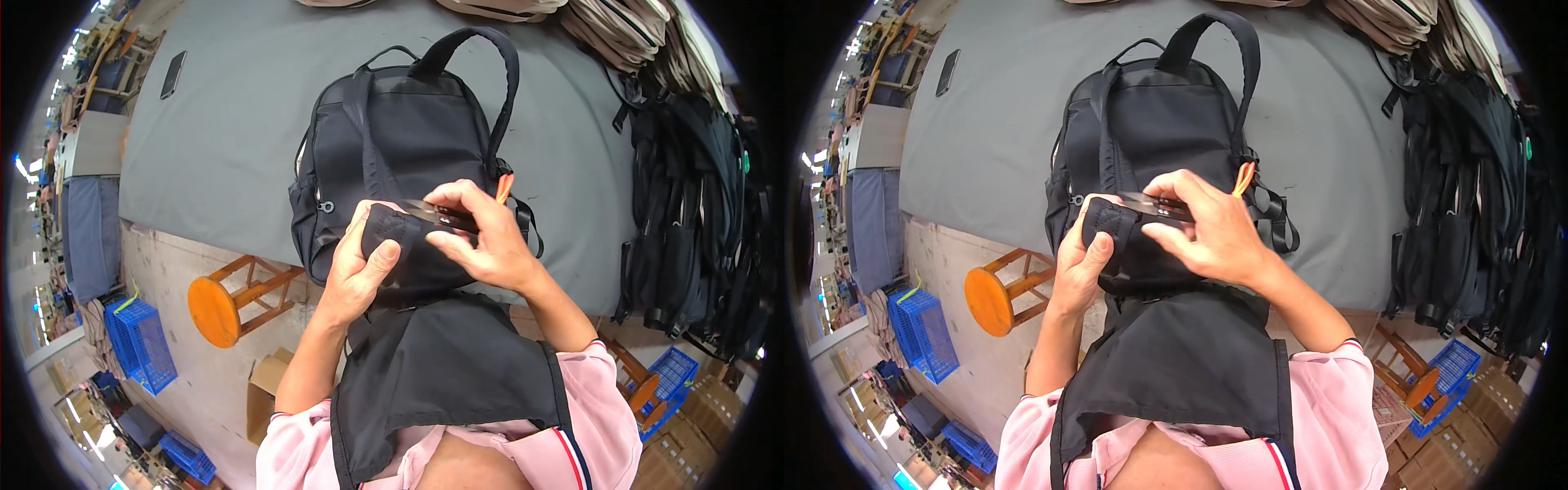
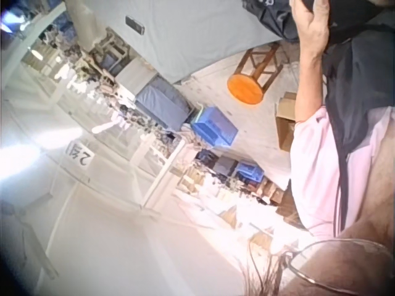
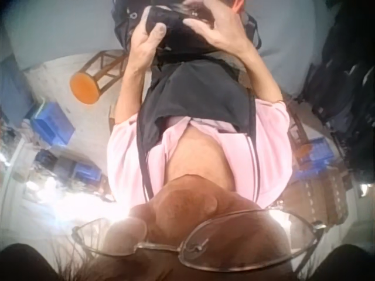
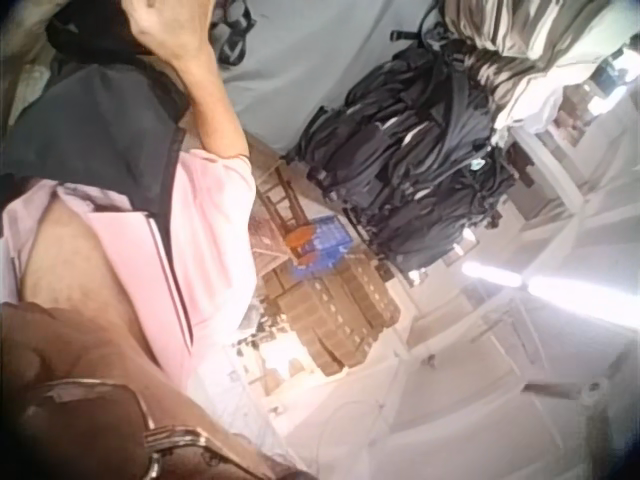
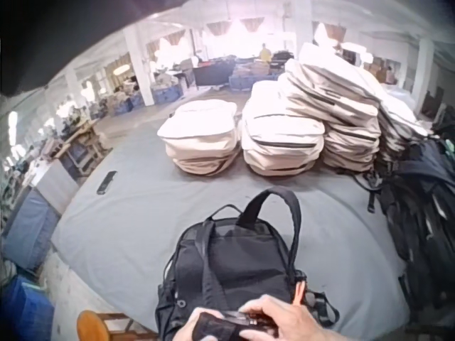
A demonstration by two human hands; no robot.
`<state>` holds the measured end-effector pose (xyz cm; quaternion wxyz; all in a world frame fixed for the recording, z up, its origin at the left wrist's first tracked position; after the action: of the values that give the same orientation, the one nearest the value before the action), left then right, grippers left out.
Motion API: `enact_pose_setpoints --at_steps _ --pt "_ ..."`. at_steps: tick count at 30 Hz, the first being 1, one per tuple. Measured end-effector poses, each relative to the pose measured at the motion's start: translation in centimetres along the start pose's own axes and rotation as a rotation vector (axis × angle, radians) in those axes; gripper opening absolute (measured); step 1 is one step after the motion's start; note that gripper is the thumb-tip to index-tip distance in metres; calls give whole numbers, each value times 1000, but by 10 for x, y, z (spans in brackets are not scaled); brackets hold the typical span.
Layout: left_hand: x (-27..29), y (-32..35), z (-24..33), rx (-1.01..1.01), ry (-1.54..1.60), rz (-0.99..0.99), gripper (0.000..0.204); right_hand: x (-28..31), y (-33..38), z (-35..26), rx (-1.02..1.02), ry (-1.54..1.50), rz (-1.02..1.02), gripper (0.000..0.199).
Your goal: The person uses a small orange utility knife to trim excess fabric and threads from the edges and straps of a black backpack. They repeatedly cut small sections of the bag's material and plastic buckles, then move the bag to work on different areas.
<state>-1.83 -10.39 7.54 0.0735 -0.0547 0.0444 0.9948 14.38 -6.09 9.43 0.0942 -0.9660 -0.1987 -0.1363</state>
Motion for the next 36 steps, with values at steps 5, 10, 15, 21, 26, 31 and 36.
enact_pose_setpoints --at_steps 5,10,15,21,26,31,36 --pt "1 0 7 -16 -123 -17 42 14 -14 -9 166 147 -131 25" --pt "-1 -2 9 -39 -167 -53 42 10 -20 -9 209 161 -167 24" --pt "0 -2 7 -33 -148 -32 41 12 -17 -4 207 162 -118 26" --pt "-1 -3 3 -35 -112 -50 40 14 -15 2 153 79 -129 24" --pt "-2 -4 3 -26 -58 -53 37 12 -18 -1 238 124 -74 21" --pt "-1 -2 2 12 16 -43 36 10 -18 -5 208 144 -173 25" --pt "1 2 -5 29 42 -32 35 12 -19 -4 180 157 -99 25"
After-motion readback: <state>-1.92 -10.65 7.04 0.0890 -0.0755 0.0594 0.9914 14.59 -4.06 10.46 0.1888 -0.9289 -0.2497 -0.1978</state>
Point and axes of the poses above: each hand's wrist, its own y-axis away from the middle knuckle, its own x-axis out of the back of the hand, z = x × y, the point moved 5 cm from there along -y, towards the middle knuckle
